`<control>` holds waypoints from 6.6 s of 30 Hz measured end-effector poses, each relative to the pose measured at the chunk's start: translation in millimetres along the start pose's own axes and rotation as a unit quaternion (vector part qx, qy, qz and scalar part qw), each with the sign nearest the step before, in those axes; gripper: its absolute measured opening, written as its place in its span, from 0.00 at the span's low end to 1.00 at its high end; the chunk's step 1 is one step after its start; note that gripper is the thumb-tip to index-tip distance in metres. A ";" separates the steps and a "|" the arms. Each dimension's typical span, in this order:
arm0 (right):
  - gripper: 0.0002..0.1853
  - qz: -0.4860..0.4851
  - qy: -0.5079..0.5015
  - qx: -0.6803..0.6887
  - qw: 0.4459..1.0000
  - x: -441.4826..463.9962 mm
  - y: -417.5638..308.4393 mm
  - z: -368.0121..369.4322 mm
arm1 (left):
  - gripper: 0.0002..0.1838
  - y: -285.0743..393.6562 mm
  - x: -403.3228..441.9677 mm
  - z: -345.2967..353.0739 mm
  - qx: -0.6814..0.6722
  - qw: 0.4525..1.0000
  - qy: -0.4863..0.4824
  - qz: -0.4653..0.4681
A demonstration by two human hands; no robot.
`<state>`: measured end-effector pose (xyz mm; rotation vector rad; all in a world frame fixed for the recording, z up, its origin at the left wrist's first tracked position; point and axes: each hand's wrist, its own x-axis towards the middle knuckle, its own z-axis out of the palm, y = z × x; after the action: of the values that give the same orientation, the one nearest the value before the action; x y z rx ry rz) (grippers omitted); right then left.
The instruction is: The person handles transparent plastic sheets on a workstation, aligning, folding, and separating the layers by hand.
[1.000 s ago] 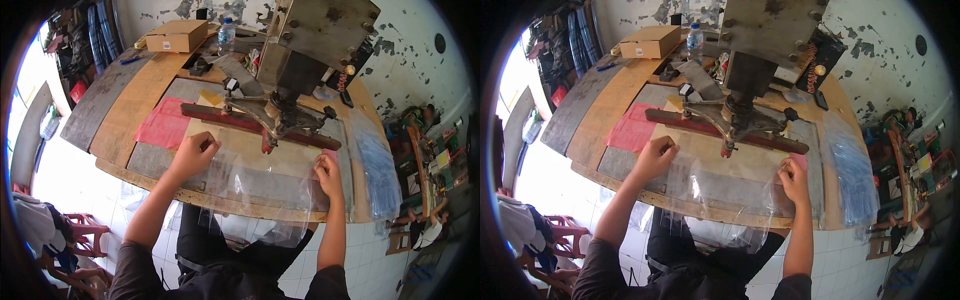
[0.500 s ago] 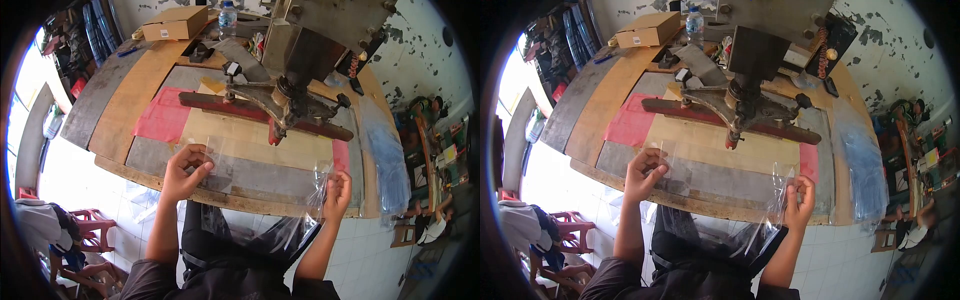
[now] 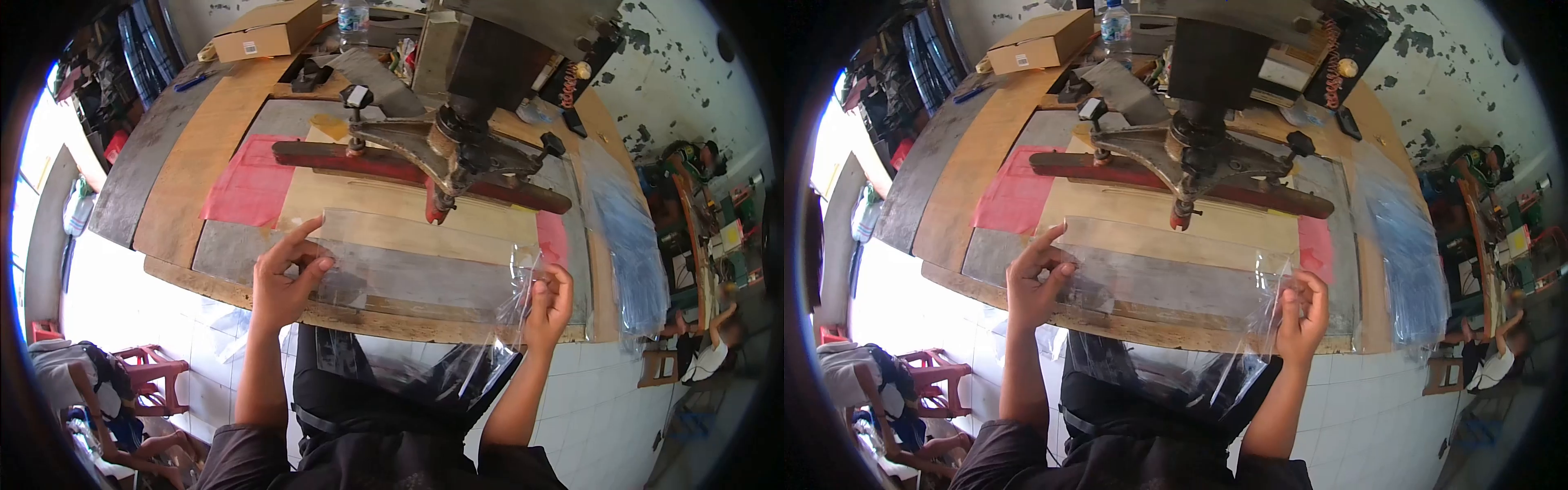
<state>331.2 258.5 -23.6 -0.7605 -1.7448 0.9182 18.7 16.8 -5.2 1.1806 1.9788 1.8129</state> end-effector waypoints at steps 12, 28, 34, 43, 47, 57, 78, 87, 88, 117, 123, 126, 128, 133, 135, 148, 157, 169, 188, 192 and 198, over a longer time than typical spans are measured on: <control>0.22 -0.067 0.001 0.009 0.998 -6.6 12.8 -5.2 | 0.15 -2.8 -0.7 3.7 -0.023 1.000 -0.002 -0.009; 0.12 -0.171 -0.002 0.013 0.985 -8.4 15.6 -4.0 | 0.07 -3.8 1.1 4.4 -0.019 0.999 -0.020 0.044; 0.14 -0.168 0.002 0.014 0.986 -8.7 20.0 -4.3 | 0.08 -6.3 2.5 5.6 -0.024 0.998 -0.016 0.060; 0.16 -0.021 -0.010 -0.035 0.999 -1.9 8.1 -2.3 | 0.25 -1.2 -3.0 4.2 -0.078 0.997 -0.001 -0.014; 0.15 -0.016 -0.016 -0.041 0.999 1.3 5.4 2.3 | 0.24 -4.7 -3.8 3.0 -0.084 0.996 0.009 -0.026; 0.15 -0.016 -0.029 -0.030 0.999 3.3 2.2 5.2 | 0.23 -0.9 0.3 -3.0 -0.004 0.999 -0.032 0.008; 0.15 -0.001 -0.034 -0.044 0.998 2.9 3.9 2.1 | 0.32 -0.6 0.5 -1.8 0.001 1.000 -0.015 0.015; 0.16 -0.036 -0.041 -0.046 0.997 -0.4 4.4 -0.4 | 0.28 10.6 8.1 -2.0 0.203 0.960 0.005 0.194; 0.16 -0.039 -0.045 -0.043 0.997 -0.9 2.2 0.1 | 0.28 9.4 7.4 -1.5 0.202 0.960 0.005 0.193; 0.17 -0.039 -0.072 -0.036 0.996 -0.7 0.4 -1.2 | 0.35 10.3 6.8 0.3 0.197 0.965 -0.046 0.165; 0.19 -0.046 -0.067 -0.016 0.997 0.6 -0.8 0.5 | 0.34 7.2 6.5 1.5 0.178 0.973 -0.045 0.143; 0.19 -0.064 -0.070 -0.030 0.995 1.8 0.8 -1.1 | 0.34 6.7 6.9 2.5 0.202 0.960 0.009 0.192; 0.18 -0.055 -0.077 -0.012 0.995 1.8 -2.6 0.2 | 0.30 9.3 4.2 4.8 0.210 0.958 0.027 0.194; 0.18 -0.062 -0.080 0.017 0.995 0.8 -2.8 -0.4 | 0.26 43.7 -3.1 26.7 0.299 0.920 0.014 0.252; 0.19 -0.076 -0.077 0.047 0.993 -0.7 3.8 -1.5 | 0.24 61.3 -3.9 44.0 0.301 0.915 -0.035 0.267; 0.16 -0.113 -0.093 0.110 0.983 -4.5 10.5 -5.5 | 0.06 96.0 11.9 83.7 0.291 0.917 -0.015 0.272; 0.17 -0.126 -0.104 0.104 0.981 -2.2 11.3 -6.1 | 0.06 93.2 15.4 86.1 0.289 0.923 -0.014 0.254; 0.15 -0.108 -0.108 0.107 0.982 -3.3 11.0 -7.3 | 0.07 91.6 18.9 84.8 0.268 0.929 0.000 0.255; 0.17 -0.110 -0.098 0.103 0.984 -2.5 8.7 -5.7 | 0.09 106.4 19.3 127.3 0.254 0.916 -0.050 0.307; 0.17 -0.107 -0.102 0.103 0.984 -2.6 8.3 -6.0 | 0.04 102.7 22.4 132.2 0.242 0.915 -0.072 0.315; 0.17 -0.119 -0.108 0.090 0.983 -2.7 9.9 -7.3 | 0.05 103.5 24.1 135.8 0.250 0.919 -0.056 0.299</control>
<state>339.8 263.2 -31.6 -0.3356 -1.8624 1.0043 131.1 125.6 67.3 2.1920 2.2458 1.4157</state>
